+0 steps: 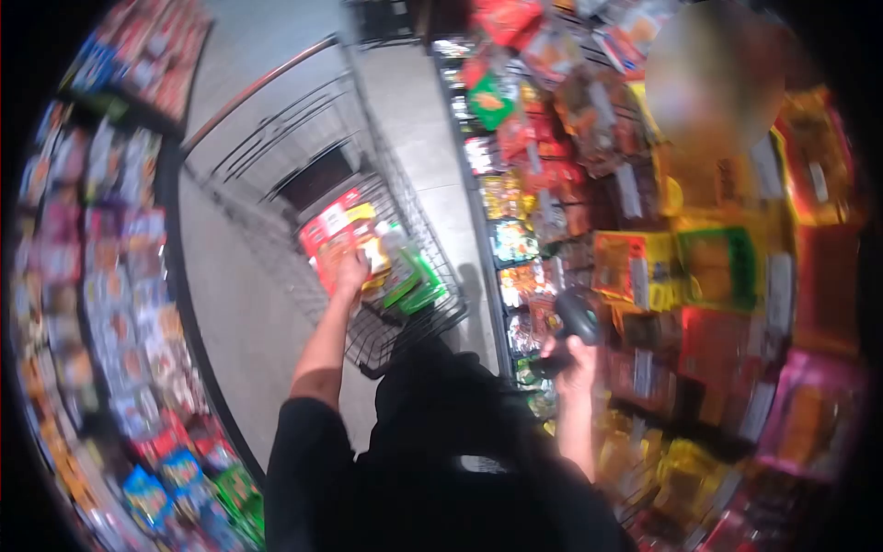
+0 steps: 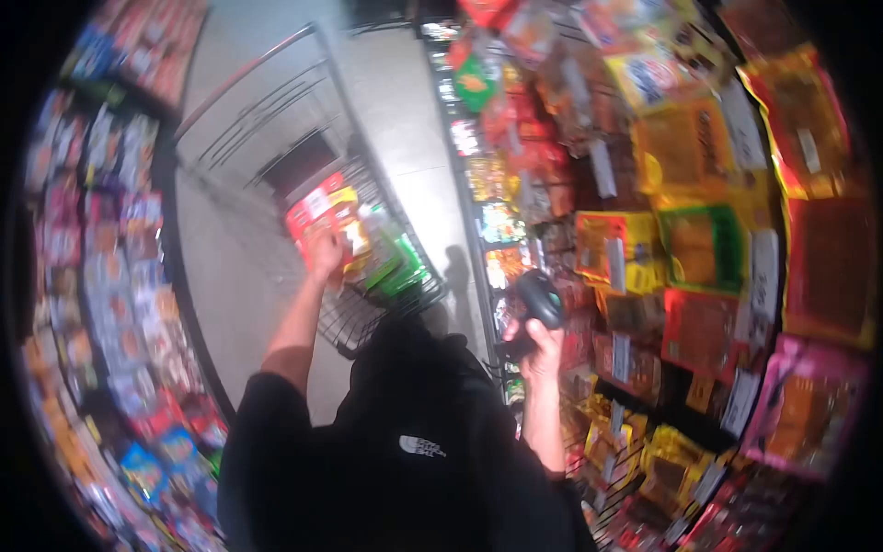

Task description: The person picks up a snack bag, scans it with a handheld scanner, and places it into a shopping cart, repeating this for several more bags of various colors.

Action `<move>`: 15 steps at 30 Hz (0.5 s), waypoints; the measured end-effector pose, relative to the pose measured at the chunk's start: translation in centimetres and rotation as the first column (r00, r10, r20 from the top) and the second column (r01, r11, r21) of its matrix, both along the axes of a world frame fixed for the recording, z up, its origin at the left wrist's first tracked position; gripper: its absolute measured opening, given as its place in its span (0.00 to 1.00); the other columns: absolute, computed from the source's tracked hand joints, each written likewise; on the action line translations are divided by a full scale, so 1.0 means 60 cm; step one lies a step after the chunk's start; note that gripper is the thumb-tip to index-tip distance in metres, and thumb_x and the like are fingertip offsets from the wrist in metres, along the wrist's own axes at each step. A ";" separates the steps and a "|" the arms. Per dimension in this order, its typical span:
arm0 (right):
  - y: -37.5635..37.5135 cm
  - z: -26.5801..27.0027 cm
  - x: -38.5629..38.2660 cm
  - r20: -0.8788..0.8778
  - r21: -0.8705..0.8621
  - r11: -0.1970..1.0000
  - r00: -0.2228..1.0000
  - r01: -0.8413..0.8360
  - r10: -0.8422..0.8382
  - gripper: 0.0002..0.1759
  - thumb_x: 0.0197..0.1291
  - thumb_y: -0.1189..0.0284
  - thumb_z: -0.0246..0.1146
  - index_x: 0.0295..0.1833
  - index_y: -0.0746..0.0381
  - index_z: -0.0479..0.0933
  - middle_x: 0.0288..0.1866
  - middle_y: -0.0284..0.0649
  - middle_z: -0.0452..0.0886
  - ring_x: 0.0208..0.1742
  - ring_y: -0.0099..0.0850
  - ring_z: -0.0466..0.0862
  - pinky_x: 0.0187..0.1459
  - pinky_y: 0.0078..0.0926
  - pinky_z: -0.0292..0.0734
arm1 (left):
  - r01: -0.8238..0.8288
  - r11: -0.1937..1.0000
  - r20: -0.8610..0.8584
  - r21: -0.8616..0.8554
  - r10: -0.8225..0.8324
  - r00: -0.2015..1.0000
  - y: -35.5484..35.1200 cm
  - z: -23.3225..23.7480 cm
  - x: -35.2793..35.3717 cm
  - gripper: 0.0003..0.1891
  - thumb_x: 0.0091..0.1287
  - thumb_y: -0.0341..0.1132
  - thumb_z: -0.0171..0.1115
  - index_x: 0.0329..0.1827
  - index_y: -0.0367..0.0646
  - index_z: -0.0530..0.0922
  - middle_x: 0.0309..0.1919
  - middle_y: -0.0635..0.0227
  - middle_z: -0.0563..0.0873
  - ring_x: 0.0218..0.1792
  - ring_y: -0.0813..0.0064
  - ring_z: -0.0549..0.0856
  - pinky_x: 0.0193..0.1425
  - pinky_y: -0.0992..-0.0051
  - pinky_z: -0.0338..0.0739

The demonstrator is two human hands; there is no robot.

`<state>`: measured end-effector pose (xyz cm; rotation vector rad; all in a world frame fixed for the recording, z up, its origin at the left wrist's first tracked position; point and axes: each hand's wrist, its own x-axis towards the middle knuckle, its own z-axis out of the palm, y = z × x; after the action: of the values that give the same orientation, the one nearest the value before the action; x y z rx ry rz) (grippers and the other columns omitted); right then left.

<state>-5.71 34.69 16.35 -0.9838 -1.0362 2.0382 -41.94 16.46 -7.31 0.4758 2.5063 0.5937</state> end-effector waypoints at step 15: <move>0.007 0.021 0.001 0.059 0.076 0.974 0.976 -0.212 0.208 0.26 0.56 0.78 0.70 0.60 0.66 0.73 0.34 0.36 0.81 0.31 0.21 0.80 0.32 0.20 0.76 | 0.847 0.496 -0.074 0.191 -0.853 0.516 0.057 -0.139 0.283 0.33 0.56 0.43 0.70 0.61 0.31 0.73 0.53 0.44 0.82 0.55 0.43 0.81 0.59 0.53 0.77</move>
<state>-5.66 35.09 17.62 -0.9199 -1.2884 2.1296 -24.98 19.91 -15.65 1.6478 1.7990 0.4164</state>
